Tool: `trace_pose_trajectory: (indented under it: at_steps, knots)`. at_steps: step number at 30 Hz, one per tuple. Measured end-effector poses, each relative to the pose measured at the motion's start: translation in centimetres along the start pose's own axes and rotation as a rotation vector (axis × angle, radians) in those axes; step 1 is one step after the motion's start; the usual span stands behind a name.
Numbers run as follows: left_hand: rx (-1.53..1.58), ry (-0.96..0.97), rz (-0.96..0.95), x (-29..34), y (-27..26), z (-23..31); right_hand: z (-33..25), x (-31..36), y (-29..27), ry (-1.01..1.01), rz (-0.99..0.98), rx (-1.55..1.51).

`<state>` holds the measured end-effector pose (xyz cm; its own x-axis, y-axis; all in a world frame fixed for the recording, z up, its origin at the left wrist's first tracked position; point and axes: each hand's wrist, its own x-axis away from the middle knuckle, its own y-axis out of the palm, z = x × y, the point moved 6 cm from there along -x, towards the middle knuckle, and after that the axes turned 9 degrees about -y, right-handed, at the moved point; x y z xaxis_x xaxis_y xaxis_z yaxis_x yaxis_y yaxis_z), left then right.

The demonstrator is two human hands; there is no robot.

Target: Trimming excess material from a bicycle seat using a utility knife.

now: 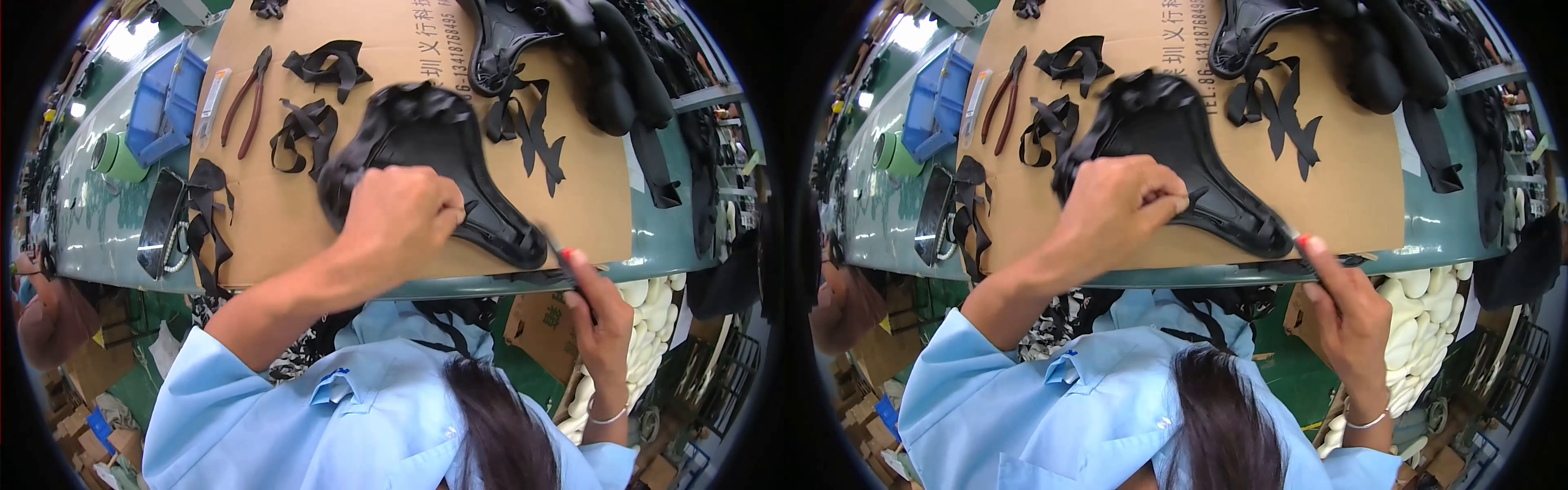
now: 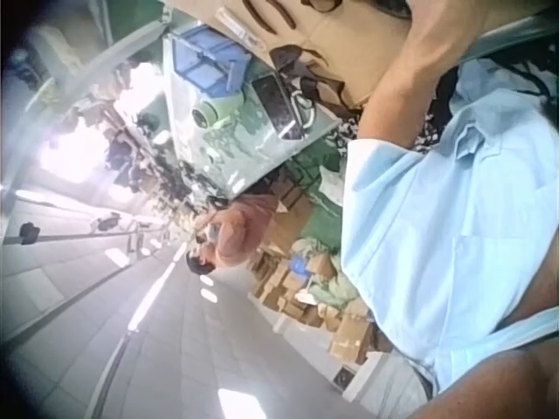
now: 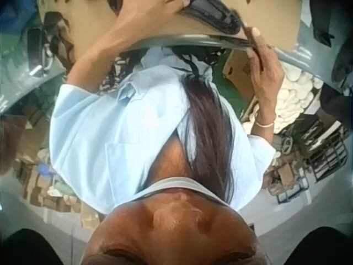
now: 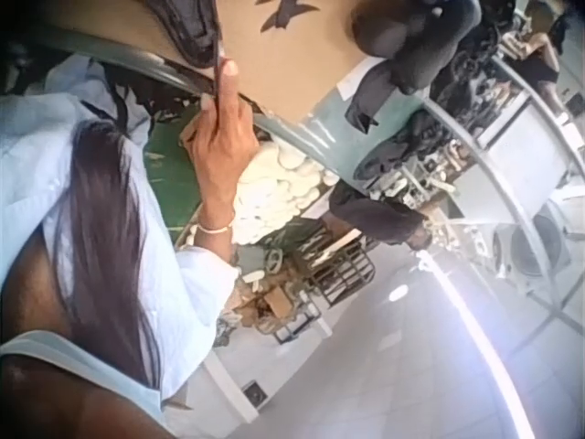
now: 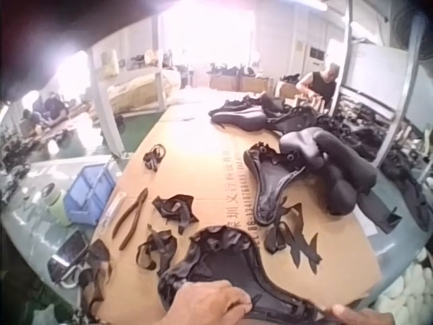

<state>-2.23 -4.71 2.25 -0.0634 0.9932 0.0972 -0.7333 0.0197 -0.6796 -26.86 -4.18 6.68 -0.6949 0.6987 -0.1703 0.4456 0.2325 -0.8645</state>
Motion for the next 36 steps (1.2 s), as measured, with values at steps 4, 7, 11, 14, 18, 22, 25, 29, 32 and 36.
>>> trace_pose_trajectory:
  at_steps: [4,7,11,14,18,22,25,29,32,36]
  knots:
    - [-0.197,0.299,0.073,-1.6,1.7,2.7,-0.2,1.1,4.0,0.485,0.158,-0.691]
    - [0.197,0.110,-0.304,-4.9,2.3,1.6,-1.8,0.9,6.3,0.641,0.145,-0.987]
    - [0.319,-0.012,-0.304,-5.5,1.8,1.4,-3.0,-1.1,7.0,0.723,0.016,-1.181]
    - [0.481,-0.117,-0.336,-5.6,2.1,0.9,-3.6,-1.5,6.6,0.714,0.008,-1.028]
    - [0.941,-0.142,-0.341,-5.3,2.0,-0.5,-5.3,-1.5,5.1,0.508,-0.218,-0.765]
    - [1.216,-0.097,-0.273,-4.7,0.8,-0.9,-5.4,-0.6,4.3,0.554,-0.293,-1.003]
    - [0.434,0.494,0.124,-4.0,-3.6,1.6,-3.7,0.2,4.5,0.533,0.081,-1.173]
    - [0.002,0.389,0.293,-4.6,-4.7,-2.1,-2.7,-2.8,8.9,0.638,0.399,-1.157]
    - [-0.185,0.037,0.402,-1.0,-5.2,-2.1,-2.5,-5.8,9.6,0.414,0.289,-0.817]
    - [-0.388,0.163,0.613,3.6,-6.3,0.8,-0.7,-8.8,9.9,0.415,0.149,-0.965]
